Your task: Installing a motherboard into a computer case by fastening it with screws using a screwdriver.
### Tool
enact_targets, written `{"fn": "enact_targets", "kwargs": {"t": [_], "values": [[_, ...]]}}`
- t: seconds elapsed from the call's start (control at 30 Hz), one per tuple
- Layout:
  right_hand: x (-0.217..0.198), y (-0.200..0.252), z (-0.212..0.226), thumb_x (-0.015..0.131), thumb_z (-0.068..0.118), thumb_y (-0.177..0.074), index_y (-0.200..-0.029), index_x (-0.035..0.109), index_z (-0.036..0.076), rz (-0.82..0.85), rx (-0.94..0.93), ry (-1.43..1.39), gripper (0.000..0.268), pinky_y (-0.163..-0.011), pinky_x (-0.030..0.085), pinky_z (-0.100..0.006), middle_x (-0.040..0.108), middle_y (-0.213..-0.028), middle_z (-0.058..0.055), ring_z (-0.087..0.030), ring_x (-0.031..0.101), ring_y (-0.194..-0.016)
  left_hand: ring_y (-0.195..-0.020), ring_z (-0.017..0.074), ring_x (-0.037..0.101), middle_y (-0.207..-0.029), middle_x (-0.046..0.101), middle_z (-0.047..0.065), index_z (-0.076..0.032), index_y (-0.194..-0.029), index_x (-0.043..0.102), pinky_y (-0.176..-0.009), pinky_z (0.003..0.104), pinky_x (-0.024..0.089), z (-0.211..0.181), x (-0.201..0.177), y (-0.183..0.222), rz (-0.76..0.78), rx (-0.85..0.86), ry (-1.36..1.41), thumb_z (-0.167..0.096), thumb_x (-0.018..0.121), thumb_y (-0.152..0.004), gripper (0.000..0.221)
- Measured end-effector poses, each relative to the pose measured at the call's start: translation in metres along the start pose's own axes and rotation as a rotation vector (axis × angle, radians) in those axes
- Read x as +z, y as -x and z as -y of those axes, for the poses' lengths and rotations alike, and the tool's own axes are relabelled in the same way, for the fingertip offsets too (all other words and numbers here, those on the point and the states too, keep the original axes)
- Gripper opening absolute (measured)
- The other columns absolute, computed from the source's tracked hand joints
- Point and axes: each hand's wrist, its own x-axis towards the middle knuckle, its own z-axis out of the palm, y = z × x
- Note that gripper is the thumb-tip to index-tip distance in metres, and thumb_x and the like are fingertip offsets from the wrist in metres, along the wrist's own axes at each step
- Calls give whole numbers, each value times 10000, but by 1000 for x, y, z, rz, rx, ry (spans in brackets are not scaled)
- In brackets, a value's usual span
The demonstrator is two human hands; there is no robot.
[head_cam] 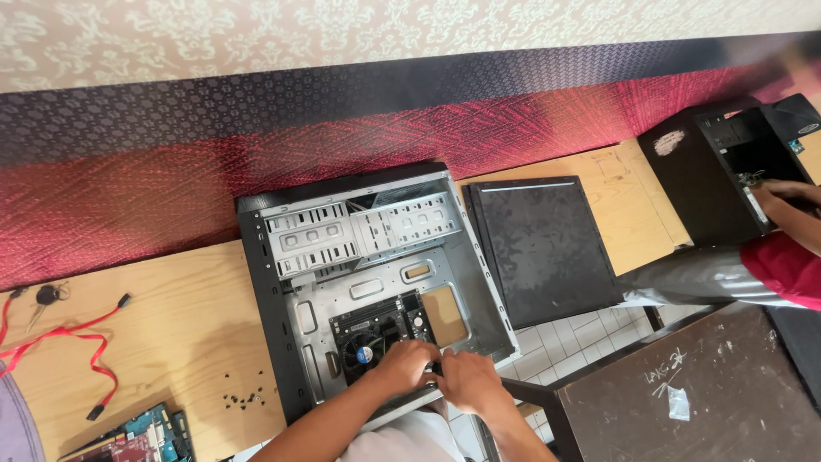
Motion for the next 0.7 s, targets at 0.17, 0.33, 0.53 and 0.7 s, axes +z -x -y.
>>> {"fn": "enact_targets", "kwargs": {"t": [0.17,0.33,0.53,0.7], "values": [[-3,-3,-1,480,498,-1094,-1236,577,37,30,-21,8,493,-818,548,-515,683,-1138,-152,-398,659,-1044,-1045,338,693,-1112,769,46,-129,-1119,775,-827,509,553,2,1,0,-34,37,48,-336,796,-856,335],[9,-14,0,456,486,-1102,-990,698,24,27,-19,41,533,-755,557,-488,723,-981,-150,-379,684,-919,-1090,338,664,-1185,727,81,-188,-1281,715,-857,513,540,-9,-18,3,51,31,46,-497,713,-911,482],[7,-24,-5,385,404,-1067,-1073,725,79,13,13,43,470,-842,552,-551,726,-1123,-175,-418,684,-1068,-1052,303,711,-1169,752,80,-170,-1122,760,-859,407,552,-31,-62,5,147,-236,128,-145,820,-800,328],[-14,-18,-10,545,448,-969,-1212,649,26,51,-29,-3,499,-948,549,-591,742,-1142,-228,-401,707,-1147,-1251,340,653,-1285,697,155,-84,-1333,652,-1021,514,554,-4,-71,8,53,-321,7,-301,704,-955,439]]}}
